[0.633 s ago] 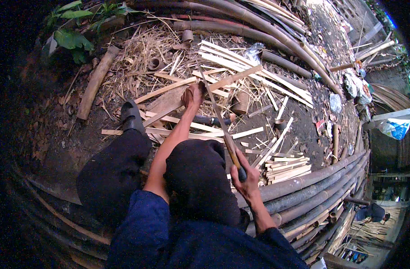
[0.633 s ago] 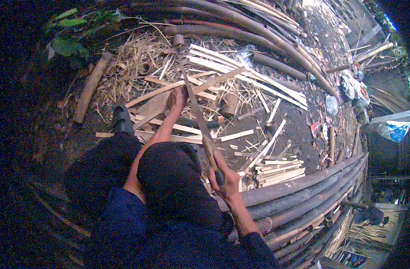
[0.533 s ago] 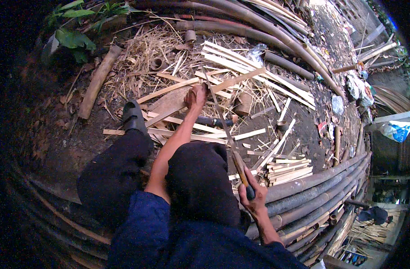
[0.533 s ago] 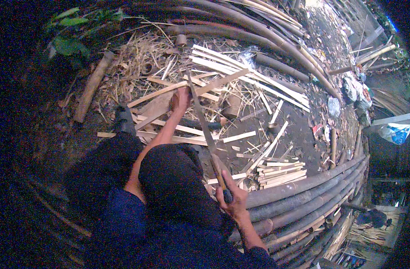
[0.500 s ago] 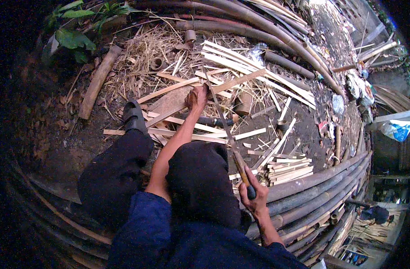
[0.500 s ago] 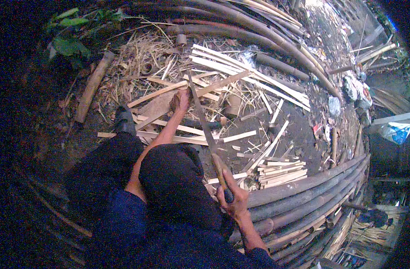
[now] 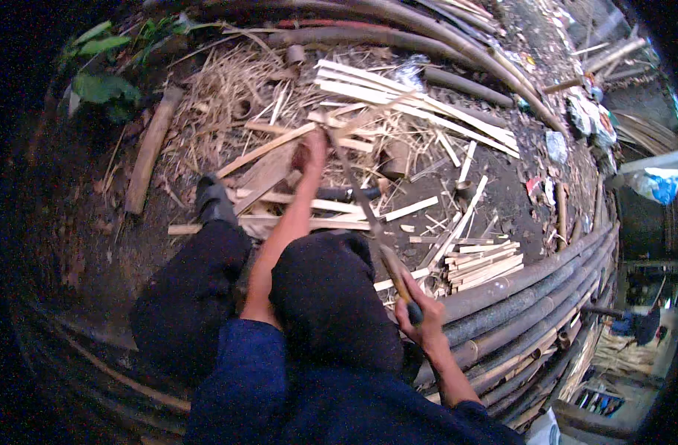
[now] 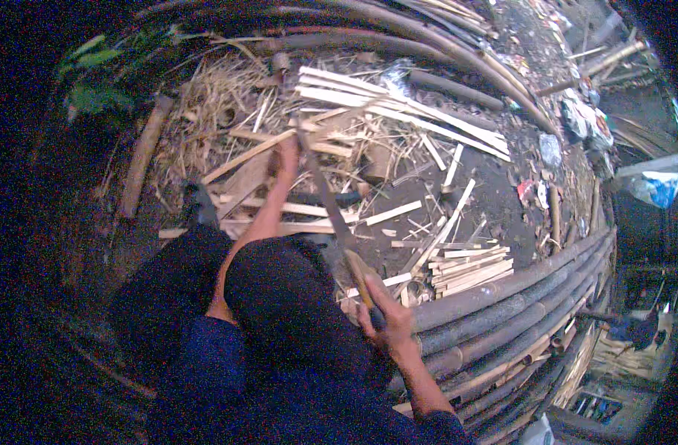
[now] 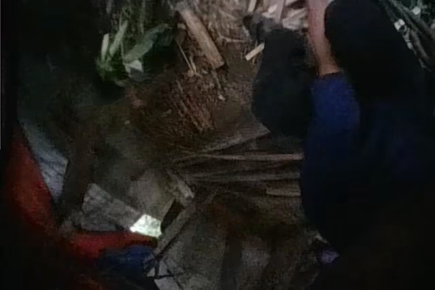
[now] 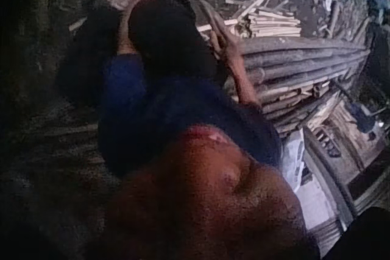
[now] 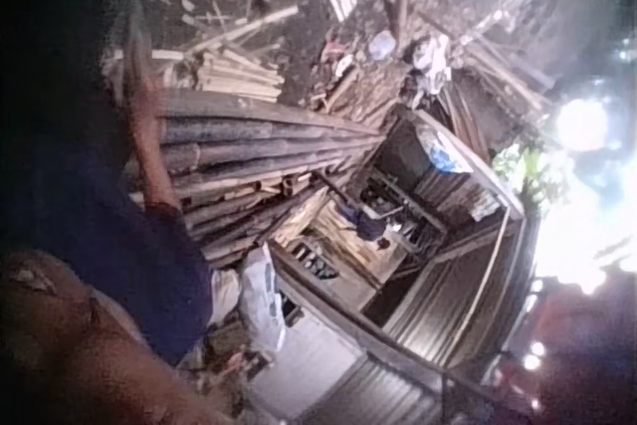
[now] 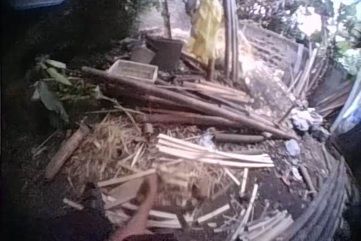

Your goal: The person sits on the ground and uses a machete to split long bamboo strips into thinner pieces. They repeatedly position the bamboo, strike it with the machete, and gather the resulting strips into a pile.

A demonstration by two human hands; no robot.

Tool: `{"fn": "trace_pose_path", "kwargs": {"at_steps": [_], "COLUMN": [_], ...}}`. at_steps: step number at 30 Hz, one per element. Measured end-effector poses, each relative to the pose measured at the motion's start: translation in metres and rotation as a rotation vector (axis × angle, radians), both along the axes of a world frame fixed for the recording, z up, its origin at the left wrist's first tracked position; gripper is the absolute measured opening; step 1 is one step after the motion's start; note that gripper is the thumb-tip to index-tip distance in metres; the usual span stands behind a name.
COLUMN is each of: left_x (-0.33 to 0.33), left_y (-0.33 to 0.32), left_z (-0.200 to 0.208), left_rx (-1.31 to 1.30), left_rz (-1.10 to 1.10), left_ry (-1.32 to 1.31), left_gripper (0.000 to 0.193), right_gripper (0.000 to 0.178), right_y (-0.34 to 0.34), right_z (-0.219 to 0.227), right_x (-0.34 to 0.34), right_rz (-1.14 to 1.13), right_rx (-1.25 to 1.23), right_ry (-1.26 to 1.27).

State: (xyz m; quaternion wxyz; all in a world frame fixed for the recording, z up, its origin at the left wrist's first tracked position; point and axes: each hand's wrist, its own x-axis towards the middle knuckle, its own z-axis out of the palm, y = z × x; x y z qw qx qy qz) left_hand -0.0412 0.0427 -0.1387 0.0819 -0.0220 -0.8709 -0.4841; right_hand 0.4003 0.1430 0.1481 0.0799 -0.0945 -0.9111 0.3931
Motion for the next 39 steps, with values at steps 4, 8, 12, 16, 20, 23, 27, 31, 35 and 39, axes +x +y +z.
{"fn": "trace_pose_path", "kwargs": {"at_steps": [4, 8, 12, 16, 20, 23, 27, 31, 35, 39], "left_x": [0.016, 0.013, 0.051, 0.051, 0.051, 0.044, 0.075, 0.069, 0.031, 0.087], "left_y": [0.042, 0.051, 0.051, 0.032, 0.062, 0.038, 0.061, 0.08, 0.047, 0.067], "left_z": [0.13, 0.095, 0.113, 0.054, 0.101, 0.081, 0.066, 0.073, 0.03, 0.116], "left_rx": [0.337, -0.044, -0.025, -0.244, -0.081, -0.172, -0.139, -0.054, -0.037, -0.124], "left_rz": [-0.124, 0.099, -0.121, 0.184, 0.055, 0.031, -0.036, -0.108, -0.002, -0.006], "left_ry": [-0.194, -0.275, -0.468, -0.029, -0.398, -0.265, -0.165, -0.277, -0.032, -0.218], "left_gripper": [0.041, 0.061, 0.056, 0.048, 0.046, 0.034, 0.042, 0.047, 0.053, 0.058], "right_gripper": [0.053, 0.051, 0.051, 0.054, 0.05, 0.053, 0.052, 0.045, 0.049, 0.046], "right_y": [0.019, 0.024, 0.028, -0.007, 0.025, 0.026, 0.024, 0.029, 0.022, 0.02], "right_z": [-0.019, 0.012, -0.005, 0.005, -0.011, 0.01, -0.011, -0.027, -0.012, -0.006], "right_x": [-0.03, -0.006, -0.022, -0.149, -0.063, -0.009, -0.083, -0.113, -0.009, 0.012], "right_rz": [0.046, -0.018, -0.017, -0.059, -0.009, 0.026, -0.15, -0.175, -0.071, -0.135], "right_rx": [0.122, 0.106, 0.173, 0.074, 0.12, 0.047, 0.108, 0.136, 0.04, 0.124], "right_ry": [0.022, 0.022, 0.13, -0.004, 0.109, 0.06, -0.012, 0.023, 0.045, 0.049]}}
